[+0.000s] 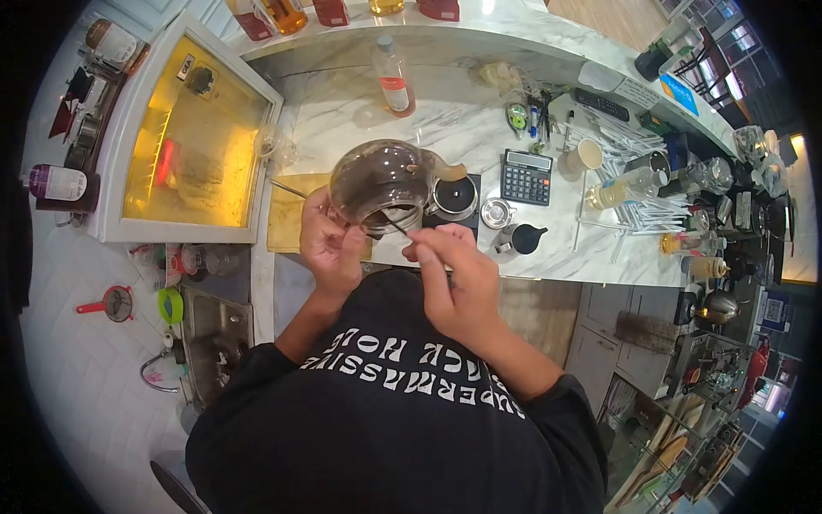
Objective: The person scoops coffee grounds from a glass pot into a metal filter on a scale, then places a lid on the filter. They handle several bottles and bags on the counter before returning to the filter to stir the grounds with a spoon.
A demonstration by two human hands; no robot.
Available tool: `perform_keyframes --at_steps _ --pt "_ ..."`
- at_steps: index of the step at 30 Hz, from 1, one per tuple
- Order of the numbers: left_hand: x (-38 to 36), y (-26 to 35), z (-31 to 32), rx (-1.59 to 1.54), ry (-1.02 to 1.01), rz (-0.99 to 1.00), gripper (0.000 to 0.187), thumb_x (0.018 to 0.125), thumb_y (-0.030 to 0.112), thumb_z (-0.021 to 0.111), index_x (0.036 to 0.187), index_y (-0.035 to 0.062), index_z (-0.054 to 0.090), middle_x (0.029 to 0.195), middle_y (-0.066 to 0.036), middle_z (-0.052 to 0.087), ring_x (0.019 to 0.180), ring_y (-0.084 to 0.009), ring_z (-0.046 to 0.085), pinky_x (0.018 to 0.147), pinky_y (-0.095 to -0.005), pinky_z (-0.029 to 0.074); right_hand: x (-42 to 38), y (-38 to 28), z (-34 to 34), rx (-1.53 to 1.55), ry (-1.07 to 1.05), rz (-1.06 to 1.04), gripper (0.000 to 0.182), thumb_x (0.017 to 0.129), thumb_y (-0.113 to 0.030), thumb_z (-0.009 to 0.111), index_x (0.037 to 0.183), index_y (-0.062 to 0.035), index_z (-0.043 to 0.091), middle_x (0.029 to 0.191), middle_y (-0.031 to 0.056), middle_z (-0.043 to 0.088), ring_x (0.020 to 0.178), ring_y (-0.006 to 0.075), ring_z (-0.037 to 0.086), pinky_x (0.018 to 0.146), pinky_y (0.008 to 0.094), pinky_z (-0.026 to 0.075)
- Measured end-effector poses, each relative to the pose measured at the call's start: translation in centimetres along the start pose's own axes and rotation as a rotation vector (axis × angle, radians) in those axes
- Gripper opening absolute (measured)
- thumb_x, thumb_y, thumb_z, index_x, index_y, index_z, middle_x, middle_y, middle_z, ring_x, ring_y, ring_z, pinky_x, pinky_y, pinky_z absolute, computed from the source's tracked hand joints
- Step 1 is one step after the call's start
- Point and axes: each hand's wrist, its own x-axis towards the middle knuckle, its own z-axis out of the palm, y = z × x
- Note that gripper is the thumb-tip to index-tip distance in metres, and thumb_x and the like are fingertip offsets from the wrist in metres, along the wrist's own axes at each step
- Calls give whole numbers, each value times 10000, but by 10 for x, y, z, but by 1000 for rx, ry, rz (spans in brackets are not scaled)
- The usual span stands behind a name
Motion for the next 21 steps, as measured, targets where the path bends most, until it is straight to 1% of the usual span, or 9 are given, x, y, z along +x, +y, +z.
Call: perform_keyframes --at_steps 1,3,4,6,10,12,15,19,21 --pt "0 -1 1 -5 -3 -3 281 909 64 794 816 29 531 1407 -264 519 1230 -328 622 1013 -453 517 -1 4 3 -5 3 3 172 1011 14 606 1157 20 698 903 114 771 787 202 729 896 377 519" --pt "2 -4 1 134 -56 -27 284 887 17 809 809 20 536 1380 -258 532 1209 -325 650 996 -432 542 0 9 9 422 115 443 195 1065 -39 560 1193 47 679 898 133 767 787 187 729 842 331 548" --pt "0 -7 -1 133 -56 -26 284 887 17 809 809 20 536 1380 -258 532 1209 -325 650 996 -432 542 1 14 10 487 132 476 236 1097 -97 526 1209 56 666 896 152 759 801 199 734 802 309 575" --pt "-3 -14 -5 241 -169 -83 257 932 -4 750 854 25 507 1384 -217 503 1282 -281 584 1049 -388 510 2 25 8 541 142 507 239 1097 -109 526 1204 50 670 902 159 758 817 208 739 807 323 583" --pt "-5 -19 -1 197 -155 -167 266 923 -18 762 853 21 508 1403 -215 500 1266 -278 602 1043 -389 514 8 40 9 643 191 596 255 1098 -143 526 1196 43 671 917 173 755 824 228 742 800 349 594" --pt "-3 -23 3 73 -85 -251 265 933 -8 757 836 24 512 1380 -216 523 1211 -233 614 994 -354 516 10 49 11 652 255 627 259 1092 -145 538 1194 58 663 916 176 754 791 240 734 799 353 588" --pt "-1 -26 3 125 -62 -337 272 947 8 752 817 30 513 1345 -215 556 1153 -185 607 945 -317 500 11 56 11 592 307 627 261 1091 -144 543 1197 63 661 922 178 756 794 244 736 817 360 584" --pt "0 -39 6 128 -42 -371 276 958 26 748 803 35 520 1318 -214 578 1117 -166 595 919 -292 480 9 62 5 565 348 618 258 1089 -140 543 1196 65 658 921 182 756 796 247 736 826 366 579" --pt "1 -46 9 70 -41 -368 281 948 19 765 811 10 520 1308 -180 562 1094 -176 620 913 -285 530 7 63 0 569 389 598 259 1090 -143 545 1194 67 656 916 184 756 792 252 736 827 371 575"
